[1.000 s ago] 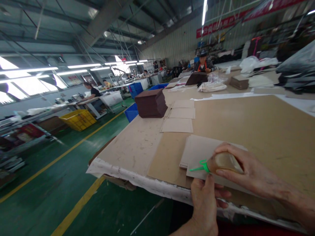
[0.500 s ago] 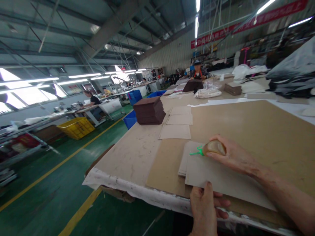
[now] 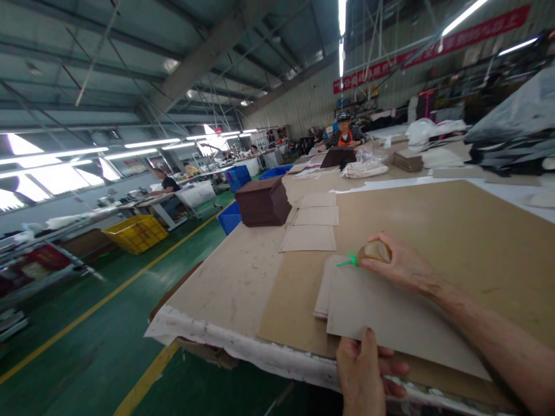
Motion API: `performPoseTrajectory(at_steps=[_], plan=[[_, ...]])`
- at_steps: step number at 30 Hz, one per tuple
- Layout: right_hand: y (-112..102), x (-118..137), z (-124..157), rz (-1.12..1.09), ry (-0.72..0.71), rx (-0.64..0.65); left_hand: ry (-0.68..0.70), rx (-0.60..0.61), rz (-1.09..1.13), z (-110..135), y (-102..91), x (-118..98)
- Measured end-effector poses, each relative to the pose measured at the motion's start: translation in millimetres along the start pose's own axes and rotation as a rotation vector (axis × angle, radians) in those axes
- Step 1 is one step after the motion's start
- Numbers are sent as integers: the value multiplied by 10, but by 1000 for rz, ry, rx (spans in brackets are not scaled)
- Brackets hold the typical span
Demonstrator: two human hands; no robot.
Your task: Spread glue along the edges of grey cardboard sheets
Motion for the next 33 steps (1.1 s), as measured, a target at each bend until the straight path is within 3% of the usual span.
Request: performPoseTrajectory(at_steps=[11,14,18,20,26,31,33], plan=[[-19,21,140,-73,-2,19,-12,10,5,-50,-20,52],[13,104,256,-106,-32,111,-1,3,13,-22,-14,22],[69,358,478,-186,-174,272,-4,12,2,10,17,-3],[76,402,515,-201,-199,289,-1,13,-10,19,25,-15],[-5,130,383,-119,-29,99,0,-5,-13,29,11,-6],[62,227,565,-219,-147,220,-21,-9,-41,-16,-7,23],[50,123,604,-266,-99,241,-13,-10,-44,-30,-19,12]])
Point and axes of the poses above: each hand's wrist, its own z-axis away from the middle knuckle, its own y-axis out of the palm, x = y × z, the point moved 10 cm from there along -z, towards the middle knuckle, and after that the axes turned 13 degrees about z, right-handed, at the moved point
